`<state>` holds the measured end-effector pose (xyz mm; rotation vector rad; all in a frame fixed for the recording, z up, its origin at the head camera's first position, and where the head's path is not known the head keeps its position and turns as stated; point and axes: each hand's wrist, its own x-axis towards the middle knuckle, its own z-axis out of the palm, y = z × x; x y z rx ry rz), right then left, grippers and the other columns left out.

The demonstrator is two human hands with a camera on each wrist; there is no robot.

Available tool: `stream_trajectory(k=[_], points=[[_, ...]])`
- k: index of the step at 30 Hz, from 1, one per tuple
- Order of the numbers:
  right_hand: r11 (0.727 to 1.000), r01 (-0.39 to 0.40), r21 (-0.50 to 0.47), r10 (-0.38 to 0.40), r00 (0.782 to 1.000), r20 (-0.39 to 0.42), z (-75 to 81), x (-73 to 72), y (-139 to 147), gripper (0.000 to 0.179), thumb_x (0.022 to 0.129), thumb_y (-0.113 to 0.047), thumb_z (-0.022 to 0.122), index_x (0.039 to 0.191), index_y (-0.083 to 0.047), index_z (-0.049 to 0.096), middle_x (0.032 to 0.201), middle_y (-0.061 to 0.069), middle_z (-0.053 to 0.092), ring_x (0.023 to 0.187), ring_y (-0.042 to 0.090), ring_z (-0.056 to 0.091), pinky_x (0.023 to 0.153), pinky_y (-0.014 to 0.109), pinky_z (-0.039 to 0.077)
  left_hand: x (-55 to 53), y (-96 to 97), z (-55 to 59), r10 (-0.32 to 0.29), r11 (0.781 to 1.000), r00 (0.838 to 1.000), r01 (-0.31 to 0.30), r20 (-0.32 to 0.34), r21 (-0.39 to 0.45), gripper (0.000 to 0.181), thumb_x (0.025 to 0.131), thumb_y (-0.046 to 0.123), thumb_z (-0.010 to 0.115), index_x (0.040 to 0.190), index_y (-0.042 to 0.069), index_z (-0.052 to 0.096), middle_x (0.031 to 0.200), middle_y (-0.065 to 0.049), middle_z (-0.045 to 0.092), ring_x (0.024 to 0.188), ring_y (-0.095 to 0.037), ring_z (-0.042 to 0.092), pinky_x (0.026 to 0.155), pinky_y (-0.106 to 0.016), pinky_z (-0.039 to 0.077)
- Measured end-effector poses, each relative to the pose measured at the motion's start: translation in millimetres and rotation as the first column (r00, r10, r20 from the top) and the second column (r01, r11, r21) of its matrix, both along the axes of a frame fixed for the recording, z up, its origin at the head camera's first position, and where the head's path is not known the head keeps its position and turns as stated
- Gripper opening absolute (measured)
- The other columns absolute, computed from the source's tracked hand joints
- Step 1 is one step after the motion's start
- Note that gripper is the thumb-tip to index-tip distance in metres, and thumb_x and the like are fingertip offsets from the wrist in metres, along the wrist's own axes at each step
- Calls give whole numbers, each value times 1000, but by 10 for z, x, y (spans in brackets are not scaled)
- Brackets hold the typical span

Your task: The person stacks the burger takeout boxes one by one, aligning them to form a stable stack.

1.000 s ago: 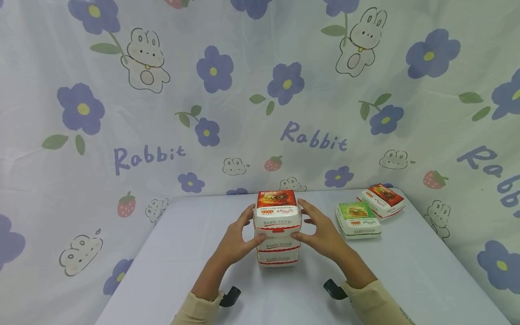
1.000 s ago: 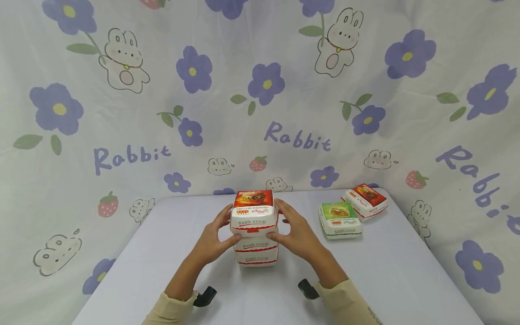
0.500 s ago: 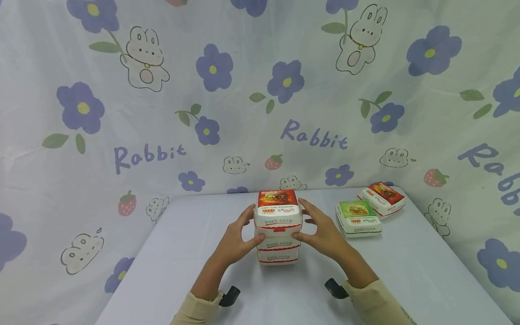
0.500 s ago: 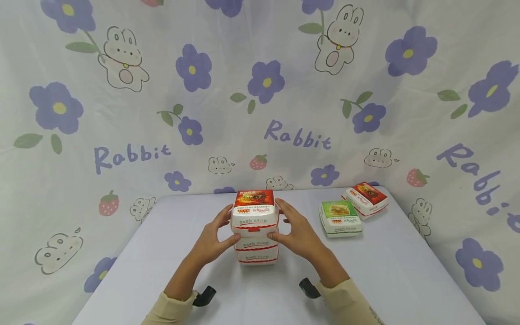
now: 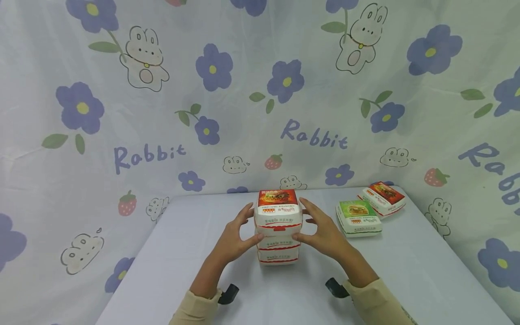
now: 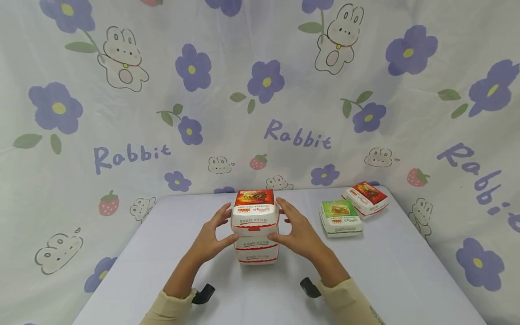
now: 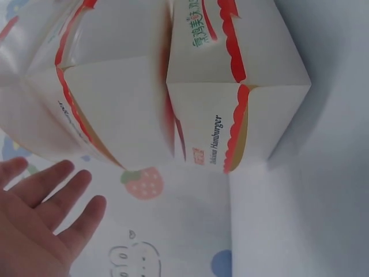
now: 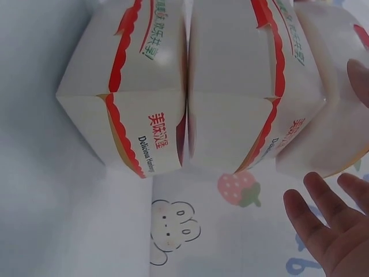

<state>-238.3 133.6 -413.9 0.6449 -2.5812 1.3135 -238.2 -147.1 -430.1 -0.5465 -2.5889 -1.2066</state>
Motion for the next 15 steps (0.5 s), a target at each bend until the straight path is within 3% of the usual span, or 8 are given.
stream_trajectory(k=[9, 15], points=[[999, -18, 44, 18, 1000, -9, -91, -56, 132, 113, 65, -28, 92, 155, -35, 22, 156, 1, 31, 127, 28, 50, 92, 45, 51, -16, -31, 96, -6, 1000, 999, 5, -44, -22, 88, 81, 53, 71, 154, 30, 26, 147, 0, 47, 128, -37, 47, 95, -67, 39], [996, 42, 72, -43, 999, 19, -180, -121, 369, 114, 65, -26, 92, 154, -35, 23, 154, 6, 34, 124, 35, 52, 90, 50, 51, -26, -46, 159, -13, 999, 997, 11, -76, -34, 86, 84, 52, 68, 154, 30, 25, 147, -1, 46, 128, -37, 48, 95, -67, 39]])
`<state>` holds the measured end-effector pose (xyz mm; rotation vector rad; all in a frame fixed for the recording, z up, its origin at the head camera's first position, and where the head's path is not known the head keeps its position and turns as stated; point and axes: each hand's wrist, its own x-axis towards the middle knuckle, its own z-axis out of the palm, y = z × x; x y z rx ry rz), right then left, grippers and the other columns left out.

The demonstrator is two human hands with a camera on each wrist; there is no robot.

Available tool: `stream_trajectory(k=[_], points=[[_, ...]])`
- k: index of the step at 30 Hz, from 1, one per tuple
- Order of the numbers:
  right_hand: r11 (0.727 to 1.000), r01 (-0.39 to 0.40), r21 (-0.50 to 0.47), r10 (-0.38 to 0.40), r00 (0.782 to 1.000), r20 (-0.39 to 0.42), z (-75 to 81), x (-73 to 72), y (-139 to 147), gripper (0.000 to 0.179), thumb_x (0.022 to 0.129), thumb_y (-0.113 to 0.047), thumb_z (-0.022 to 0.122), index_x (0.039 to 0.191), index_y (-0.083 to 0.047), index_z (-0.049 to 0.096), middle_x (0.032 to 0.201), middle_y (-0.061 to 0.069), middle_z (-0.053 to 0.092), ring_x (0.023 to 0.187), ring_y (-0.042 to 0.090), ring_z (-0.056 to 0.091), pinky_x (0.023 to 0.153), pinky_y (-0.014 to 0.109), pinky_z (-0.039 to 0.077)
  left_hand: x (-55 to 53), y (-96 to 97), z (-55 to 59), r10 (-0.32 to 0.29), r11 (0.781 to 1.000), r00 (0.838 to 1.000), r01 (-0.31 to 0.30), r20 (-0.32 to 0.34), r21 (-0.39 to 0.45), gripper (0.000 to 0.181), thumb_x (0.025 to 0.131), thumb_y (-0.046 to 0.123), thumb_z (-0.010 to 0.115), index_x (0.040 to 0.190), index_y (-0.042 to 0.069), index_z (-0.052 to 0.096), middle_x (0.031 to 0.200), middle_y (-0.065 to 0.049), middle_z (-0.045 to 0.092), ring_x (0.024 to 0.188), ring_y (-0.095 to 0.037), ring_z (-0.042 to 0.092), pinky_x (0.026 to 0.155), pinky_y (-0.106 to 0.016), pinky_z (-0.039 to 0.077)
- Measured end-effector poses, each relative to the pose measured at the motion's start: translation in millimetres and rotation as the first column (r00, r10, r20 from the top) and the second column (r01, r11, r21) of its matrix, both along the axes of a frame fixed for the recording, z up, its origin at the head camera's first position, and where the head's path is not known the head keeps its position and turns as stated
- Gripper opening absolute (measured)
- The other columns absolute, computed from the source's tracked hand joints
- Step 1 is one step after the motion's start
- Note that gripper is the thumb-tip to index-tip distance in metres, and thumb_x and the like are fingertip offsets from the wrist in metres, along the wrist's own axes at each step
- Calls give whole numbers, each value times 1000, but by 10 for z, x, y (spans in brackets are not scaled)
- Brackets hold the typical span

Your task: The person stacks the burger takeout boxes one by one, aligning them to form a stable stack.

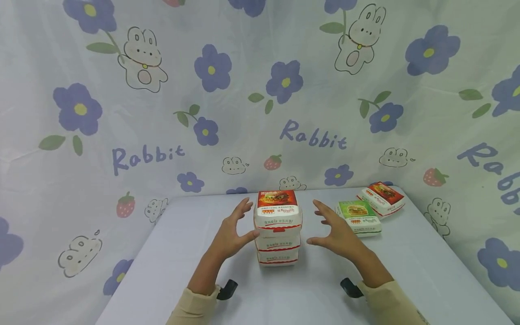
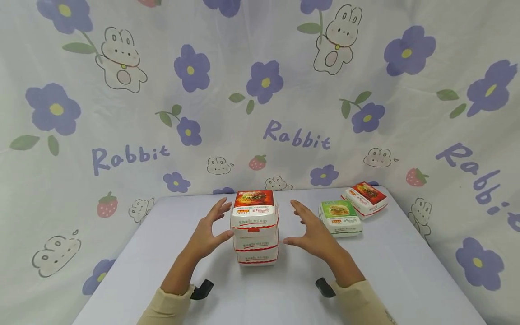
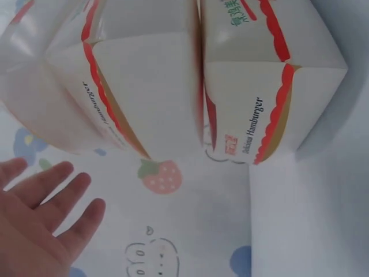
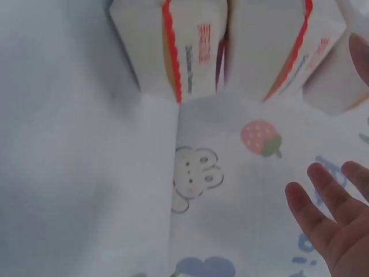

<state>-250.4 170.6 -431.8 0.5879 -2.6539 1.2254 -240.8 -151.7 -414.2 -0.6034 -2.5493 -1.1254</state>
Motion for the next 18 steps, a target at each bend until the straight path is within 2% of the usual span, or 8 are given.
stream_trajectory(k=[4, 10, 14, 18], points=[[999, 15, 40, -14, 1000, -10, -18, -68, 169, 108, 68, -29, 90, 155, -30, 26, 154, 8, 35, 123, 36, 52, 91, 51, 50, -18, 10, 14, 10, 1000, 1000, -10, 3, 9, 87, 82, 54, 69, 154, 32, 25, 147, 3, 46, 128, -35, 48, 94, -67, 40], [988, 58, 146, -55, 998, -28, -12, -187, 447, 96, 73, -43, 84, 152, -18, 35, 156, 9, 32, 139, 36, 33, 104, 57, 35, -64, 35, 3, -12, 999, 1000, 13, -20, 53, 87, 82, 53, 70, 154, 34, 25, 149, 5, 43, 130, -32, 47, 96, -64, 40], [978, 106, 181, -111, 994, 18, -35, -271, 659, 97, 77, -53, 77, 153, -16, 31, 157, 14, 28, 142, 39, 24, 108, 62, 26, -87, 54, -2, -41, 997, 997, 46, -72, 69, 86, 82, 50, 70, 154, 32, 26, 151, 4, 40, 131, -30, 46, 98, -62, 40], [968, 136, 213, -157, 984, 86, -84, -326, 844, 97, 82, -57, 69, 155, -13, 24, 158, 21, 20, 141, 46, 17, 106, 68, 19, -105, 65, -5, -60, 995, 991, 69, -117, 76, 85, 83, 49, 70, 154, 30, 27, 151, 6, 40, 131, -33, 46, 98, -65, 38]])
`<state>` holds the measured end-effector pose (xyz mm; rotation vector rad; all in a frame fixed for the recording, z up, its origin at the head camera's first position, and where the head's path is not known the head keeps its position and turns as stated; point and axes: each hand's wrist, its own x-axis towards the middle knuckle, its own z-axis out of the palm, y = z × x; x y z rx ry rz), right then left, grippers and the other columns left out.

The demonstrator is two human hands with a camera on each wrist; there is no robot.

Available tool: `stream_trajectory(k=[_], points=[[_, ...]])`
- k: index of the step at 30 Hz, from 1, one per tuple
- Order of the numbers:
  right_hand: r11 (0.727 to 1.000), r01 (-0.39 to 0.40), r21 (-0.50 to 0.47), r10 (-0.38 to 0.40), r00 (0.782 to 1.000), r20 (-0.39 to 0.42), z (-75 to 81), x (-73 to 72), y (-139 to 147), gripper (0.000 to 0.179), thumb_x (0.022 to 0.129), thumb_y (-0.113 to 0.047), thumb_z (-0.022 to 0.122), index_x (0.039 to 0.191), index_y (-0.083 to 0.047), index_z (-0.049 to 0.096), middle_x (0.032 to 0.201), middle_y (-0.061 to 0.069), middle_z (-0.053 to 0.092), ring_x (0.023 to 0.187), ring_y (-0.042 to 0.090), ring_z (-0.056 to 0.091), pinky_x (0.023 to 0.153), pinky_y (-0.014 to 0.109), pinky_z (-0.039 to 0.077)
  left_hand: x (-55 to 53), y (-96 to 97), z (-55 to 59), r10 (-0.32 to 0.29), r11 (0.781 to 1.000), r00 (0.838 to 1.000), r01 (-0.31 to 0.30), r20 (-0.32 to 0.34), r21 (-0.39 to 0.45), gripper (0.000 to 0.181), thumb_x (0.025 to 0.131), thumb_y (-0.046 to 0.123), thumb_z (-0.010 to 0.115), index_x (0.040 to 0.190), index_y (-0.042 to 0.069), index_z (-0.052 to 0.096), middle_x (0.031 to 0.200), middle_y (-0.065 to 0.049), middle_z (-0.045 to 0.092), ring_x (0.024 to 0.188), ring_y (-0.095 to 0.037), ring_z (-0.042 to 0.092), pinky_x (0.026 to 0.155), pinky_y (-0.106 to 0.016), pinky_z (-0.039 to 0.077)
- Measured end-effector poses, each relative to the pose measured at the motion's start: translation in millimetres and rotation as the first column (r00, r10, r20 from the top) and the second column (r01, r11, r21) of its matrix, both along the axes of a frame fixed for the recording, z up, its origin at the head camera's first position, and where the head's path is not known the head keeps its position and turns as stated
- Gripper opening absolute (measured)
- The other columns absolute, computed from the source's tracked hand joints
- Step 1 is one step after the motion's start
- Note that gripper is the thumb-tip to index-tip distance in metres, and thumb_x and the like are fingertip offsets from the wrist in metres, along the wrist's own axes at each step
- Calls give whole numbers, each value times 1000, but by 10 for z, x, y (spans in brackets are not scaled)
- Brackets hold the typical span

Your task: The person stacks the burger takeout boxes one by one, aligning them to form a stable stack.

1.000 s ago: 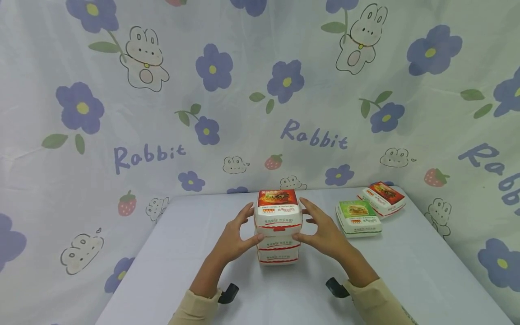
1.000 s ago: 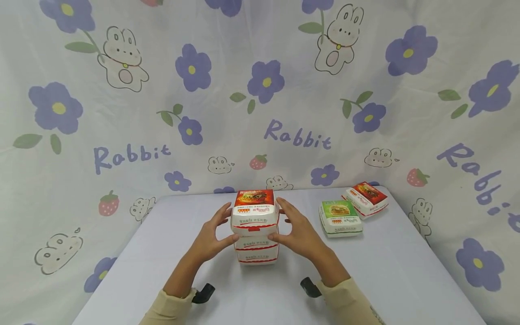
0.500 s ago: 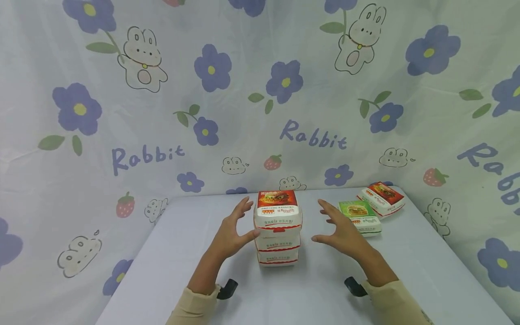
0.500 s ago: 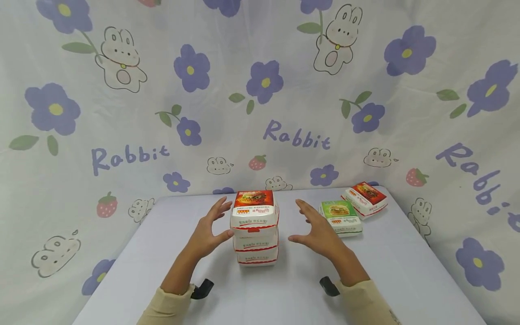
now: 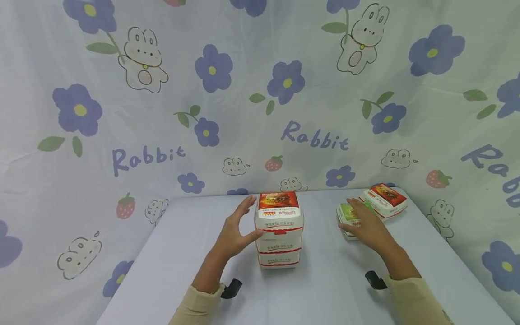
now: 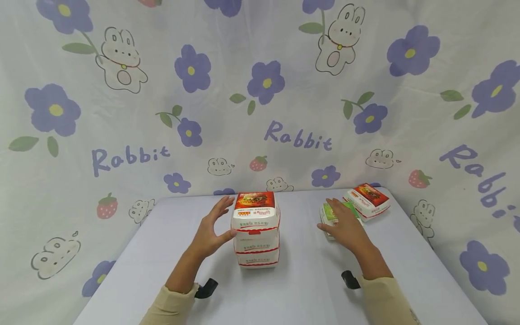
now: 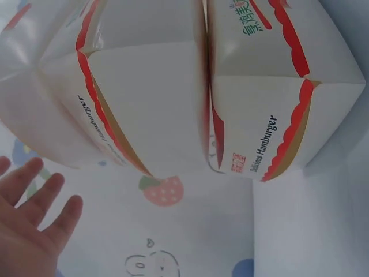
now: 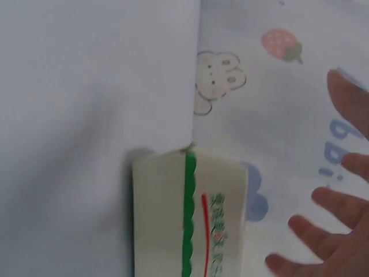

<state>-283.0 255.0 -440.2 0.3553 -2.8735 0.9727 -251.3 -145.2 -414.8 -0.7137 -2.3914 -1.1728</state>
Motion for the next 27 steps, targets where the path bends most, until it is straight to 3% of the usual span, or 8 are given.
stream_trajectory(k=[5, 11, 19, 27], points=[[998, 54, 34, -55, 998, 36, -64, -20, 158, 90, 91, -52, 61, 155, -7, 18, 155, 30, 17, 139, 52, 15, 104, 71, 17, -19, 9, -13, -5, 1000, 1000, 5, -18, -3, 85, 83, 49, 69, 154, 30, 27, 151, 10, 39, 132, -31, 45, 98, -66, 36], [991, 101, 89, -104, 994, 27, -177, -59, 295, 89, 93, -55, 56, 153, 0, 20, 149, 37, 21, 133, 58, 19, 101, 73, 19, -16, 26, 4, -8, 1000, 1000, 8, -29, 8, 85, 83, 49, 68, 153, 20, 32, 152, 9, 38, 132, -32, 44, 98, -68, 34], [990, 119, 80, -132, 976, 171, -267, -69, 264, 107, 81, -67, 64, 152, 1, 22, 152, 37, 9, 133, 61, 13, 98, 76, 21, -10, 70, 26, -15, 1000, 999, 15, -30, 6, 83, 84, 50, 67, 153, 19, 33, 153, 6, 36, 132, -31, 44, 99, -64, 36], [991, 86, 107, -103, 981, 166, -400, -103, 164, 110, 74, -63, 73, 152, -1, 26, 152, 37, 5, 131, 65, 10, 94, 78, 24, -36, 76, 25, -14, 1000, 999, 14, -34, 2, 85, 83, 52, 68, 153, 20, 32, 153, 6, 36, 133, -29, 43, 101, -61, 37]])
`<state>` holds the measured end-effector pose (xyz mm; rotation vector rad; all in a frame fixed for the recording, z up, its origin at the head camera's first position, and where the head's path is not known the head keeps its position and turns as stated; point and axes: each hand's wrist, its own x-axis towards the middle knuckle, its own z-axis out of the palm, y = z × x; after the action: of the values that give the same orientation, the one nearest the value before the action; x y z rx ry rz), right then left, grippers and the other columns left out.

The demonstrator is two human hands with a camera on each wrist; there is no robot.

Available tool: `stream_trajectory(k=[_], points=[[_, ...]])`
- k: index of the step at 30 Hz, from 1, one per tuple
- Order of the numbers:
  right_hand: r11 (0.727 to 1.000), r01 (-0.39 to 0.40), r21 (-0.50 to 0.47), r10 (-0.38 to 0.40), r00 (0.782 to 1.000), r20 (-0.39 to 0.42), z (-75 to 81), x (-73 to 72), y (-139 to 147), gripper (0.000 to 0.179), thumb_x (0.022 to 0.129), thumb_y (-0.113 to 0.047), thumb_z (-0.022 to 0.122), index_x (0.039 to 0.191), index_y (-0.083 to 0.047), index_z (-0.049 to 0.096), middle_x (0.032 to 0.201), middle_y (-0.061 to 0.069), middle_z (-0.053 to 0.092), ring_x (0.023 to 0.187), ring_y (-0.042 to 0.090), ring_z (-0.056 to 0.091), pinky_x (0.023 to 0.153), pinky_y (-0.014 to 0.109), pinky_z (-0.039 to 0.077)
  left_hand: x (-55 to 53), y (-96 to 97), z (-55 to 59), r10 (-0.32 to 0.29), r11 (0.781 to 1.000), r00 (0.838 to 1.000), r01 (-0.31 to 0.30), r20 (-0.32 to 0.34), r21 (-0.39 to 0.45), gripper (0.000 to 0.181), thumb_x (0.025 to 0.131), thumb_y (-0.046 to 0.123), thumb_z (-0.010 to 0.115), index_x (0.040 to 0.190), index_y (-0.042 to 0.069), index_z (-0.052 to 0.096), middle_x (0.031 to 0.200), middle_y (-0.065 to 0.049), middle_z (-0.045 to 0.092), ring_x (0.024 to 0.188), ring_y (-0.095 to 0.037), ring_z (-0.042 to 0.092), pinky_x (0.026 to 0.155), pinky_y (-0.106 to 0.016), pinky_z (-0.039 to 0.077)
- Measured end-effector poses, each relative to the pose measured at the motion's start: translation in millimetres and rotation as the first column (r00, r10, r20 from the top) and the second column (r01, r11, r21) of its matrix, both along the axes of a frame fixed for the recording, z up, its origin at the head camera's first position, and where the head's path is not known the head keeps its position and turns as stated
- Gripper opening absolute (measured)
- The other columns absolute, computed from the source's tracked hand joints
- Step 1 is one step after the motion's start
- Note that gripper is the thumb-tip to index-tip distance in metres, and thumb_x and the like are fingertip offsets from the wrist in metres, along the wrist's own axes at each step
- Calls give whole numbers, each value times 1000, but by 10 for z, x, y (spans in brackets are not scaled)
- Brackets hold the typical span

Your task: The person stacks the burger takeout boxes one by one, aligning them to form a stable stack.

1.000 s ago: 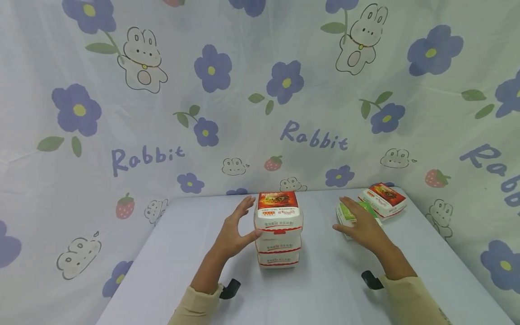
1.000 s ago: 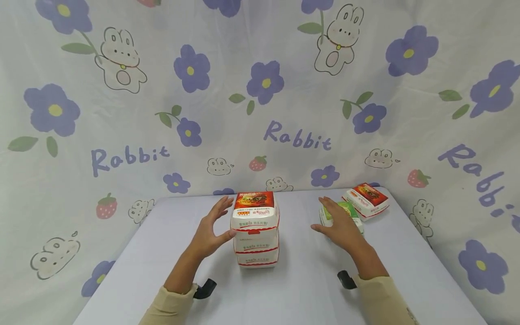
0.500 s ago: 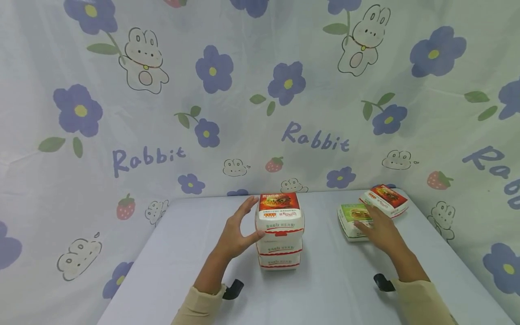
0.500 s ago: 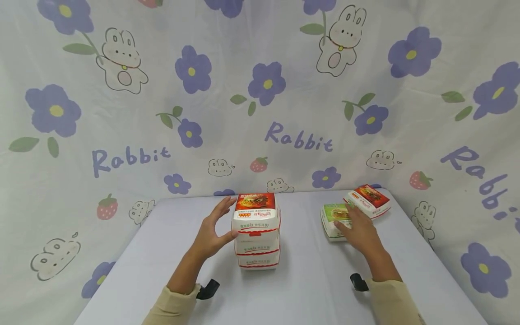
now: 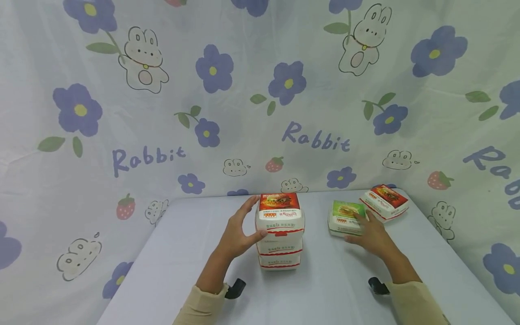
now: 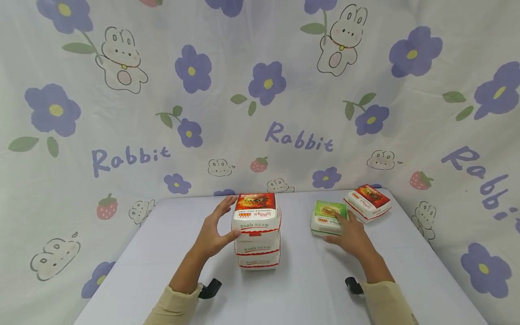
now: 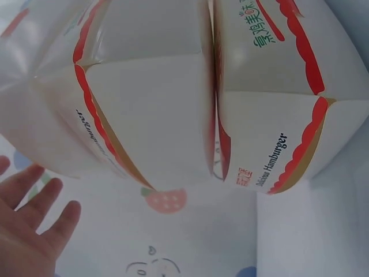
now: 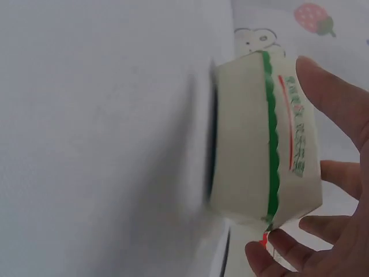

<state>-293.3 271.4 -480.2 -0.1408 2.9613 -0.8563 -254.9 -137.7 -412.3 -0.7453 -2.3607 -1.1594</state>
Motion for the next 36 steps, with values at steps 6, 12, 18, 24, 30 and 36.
stream_trajectory(k=[6, 12, 18, 24, 30, 36], points=[[1000, -1, -24, 1, 1000, -10, -88, -30, -10, 116, 72, -59, 78, 155, -7, 17, 154, 35, -4, 131, 66, 5, 93, 79, 23, 15, -6, 4, 5, 1000, 1000, -5, 7, -3, 85, 82, 51, 70, 153, 24, 32, 153, 7, 37, 132, -29, 44, 101, -61, 38], [996, 2, -88, -5, 999, -43, -131, -106, 54, 123, 69, -55, 82, 157, -12, 7, 154, 29, -22, 130, 67, 4, 94, 78, 22, 21, 2, 12, -2, 1000, 1000, 2, 2, 1, 84, 82, 52, 68, 153, 23, 33, 153, 7, 37, 132, -30, 45, 101, -61, 38], [993, -39, -113, 35, 999, -37, -183, -185, 98, 119, 73, -47, 83, 157, -9, 8, 154, 35, -11, 132, 64, 7, 97, 76, 22, 36, -5, 26, 8, 1000, 1000, -8, 0, -6, 84, 82, 50, 69, 152, 22, 34, 152, 7, 37, 131, -29, 45, 101, -60, 38], [989, -47, -137, 46, 999, -12, -244, -220, 114, 115, 75, -47, 81, 156, -8, 10, 154, 35, -5, 134, 62, 6, 98, 76, 19, 46, -29, 31, -4, 1000, 1000, 4, 3, -12, 83, 83, 50, 69, 152, 23, 33, 152, 4, 38, 131, -31, 45, 100, -61, 39], [988, -26, -150, 26, 1000, -5, -266, -213, 146, 114, 76, -52, 78, 157, -9, 11, 154, 34, -3, 134, 62, 8, 99, 76, 18, 29, -27, 32, -15, 1000, 1000, 15, -10, -11, 84, 83, 51, 69, 152, 20, 35, 152, 2, 39, 131, -32, 45, 100, -61, 38], [990, -10, -143, 6, 999, -31, -247, -173, 143, 110, 74, -54, 79, 155, -8, 20, 153, 33, 6, 133, 61, 17, 98, 75, 25, 35, -36, 28, -7, 1000, 1000, 6, -4, -18, 84, 83, 51, 69, 152, 20, 34, 152, 3, 39, 130, -33, 46, 100, -61, 38]])
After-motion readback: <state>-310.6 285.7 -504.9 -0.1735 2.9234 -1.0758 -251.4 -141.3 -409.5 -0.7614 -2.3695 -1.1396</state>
